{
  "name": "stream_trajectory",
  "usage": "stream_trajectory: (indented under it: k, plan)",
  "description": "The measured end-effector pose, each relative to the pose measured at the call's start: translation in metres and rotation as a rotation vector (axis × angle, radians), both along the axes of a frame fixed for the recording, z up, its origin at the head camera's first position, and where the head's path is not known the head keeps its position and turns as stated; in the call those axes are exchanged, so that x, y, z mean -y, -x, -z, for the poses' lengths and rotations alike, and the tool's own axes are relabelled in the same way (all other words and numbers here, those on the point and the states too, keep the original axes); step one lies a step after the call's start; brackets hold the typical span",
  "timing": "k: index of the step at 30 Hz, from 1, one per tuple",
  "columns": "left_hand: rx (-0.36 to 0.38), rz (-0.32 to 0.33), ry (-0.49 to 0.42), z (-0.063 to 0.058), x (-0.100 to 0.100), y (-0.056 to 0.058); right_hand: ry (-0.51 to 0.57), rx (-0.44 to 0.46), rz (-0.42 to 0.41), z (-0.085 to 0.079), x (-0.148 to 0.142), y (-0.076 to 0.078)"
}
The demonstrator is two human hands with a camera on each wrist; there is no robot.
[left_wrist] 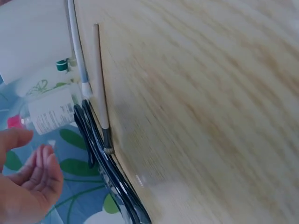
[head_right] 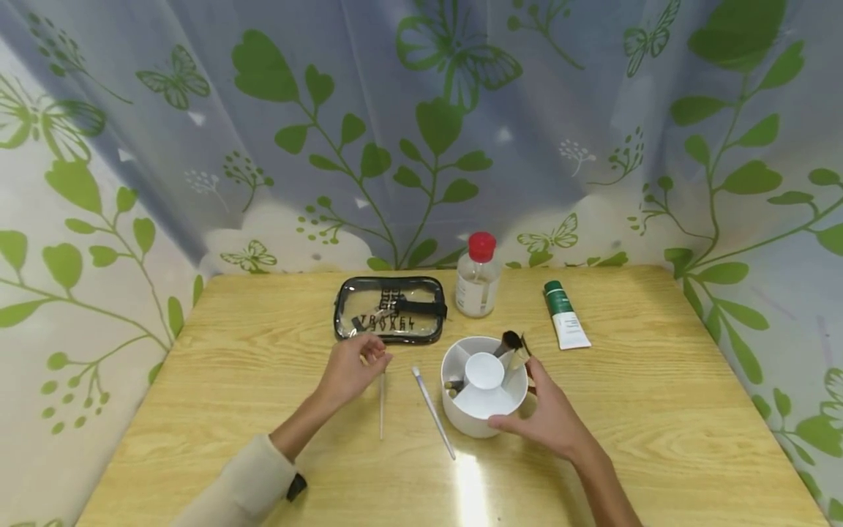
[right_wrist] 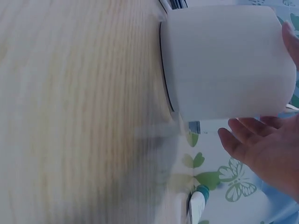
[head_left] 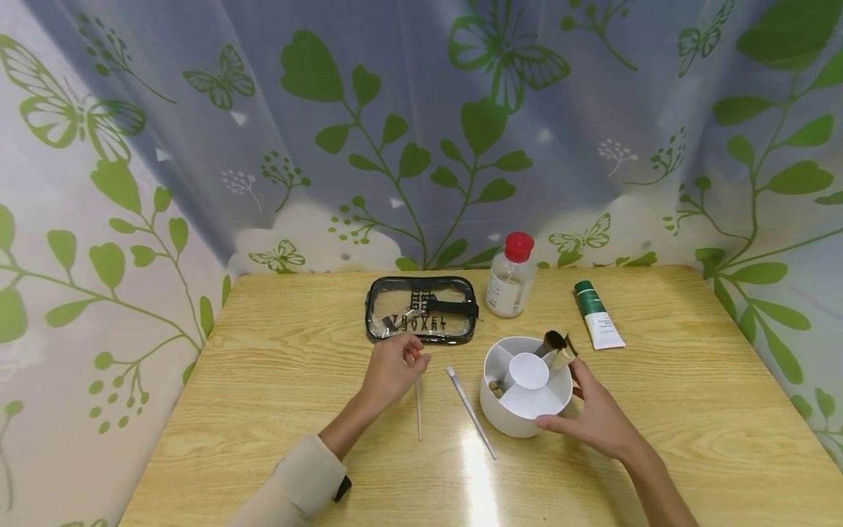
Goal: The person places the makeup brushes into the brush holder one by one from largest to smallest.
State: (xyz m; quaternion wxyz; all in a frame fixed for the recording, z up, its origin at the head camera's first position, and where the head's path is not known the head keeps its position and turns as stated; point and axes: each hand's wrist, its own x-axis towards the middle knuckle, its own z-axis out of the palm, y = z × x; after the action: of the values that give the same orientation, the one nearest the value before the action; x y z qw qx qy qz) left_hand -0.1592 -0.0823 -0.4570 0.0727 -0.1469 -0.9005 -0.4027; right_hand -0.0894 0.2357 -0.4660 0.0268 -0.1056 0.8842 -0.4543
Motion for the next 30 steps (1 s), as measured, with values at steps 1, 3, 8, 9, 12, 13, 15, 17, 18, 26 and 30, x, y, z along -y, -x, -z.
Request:
stream_trajectory:
  k: [1,3,8,9,12,13,15,17,18,26,30]
  plan:
    - [0.015,-0.017,0.024,0.001,0.0,0.001,0.01,0.009,-0.007,0.001,0.001,0.001]
    - [0.055,-0.059,0.076,0.004,0.002,0.003,0.017,0.021,-0.01,0.002,0.002,0.001]
    - [0.2,-0.131,0.145,0.013,0.006,0.008,0.013,0.016,0.003,0.005,0.003,0.0]
    - [0.226,-0.132,0.141,0.015,0.006,0.009,0.011,0.014,0.007,0.006,0.004,0.0]
    - [0.271,-0.112,0.13,0.019,0.006,0.01,0.012,0.007,0.014,0.007,0.004,0.0]
    - [0.281,-0.105,0.128,0.02,0.005,0.01,0.018,0.005,0.015,0.008,0.004,0.0]
    - [0.287,-0.086,0.139,0.022,0.003,0.01,0.026,0.004,0.016,0.008,0.004,0.0]
    - [0.27,-0.074,0.177,0.025,0.001,0.01,0.037,0.003,0.012,0.009,0.004,0.0]
    - [0.255,-0.066,0.201,0.027,0.0,0.009,0.043,0.002,0.01,0.009,0.005,0.0]
    - [0.282,-0.072,0.348,0.026,-0.004,0.01,0.05,0.008,0.01,0.01,0.005,0.001]
    - [0.327,-0.068,0.404,0.024,-0.004,0.01,0.054,0.014,0.012,0.01,0.005,0.001]
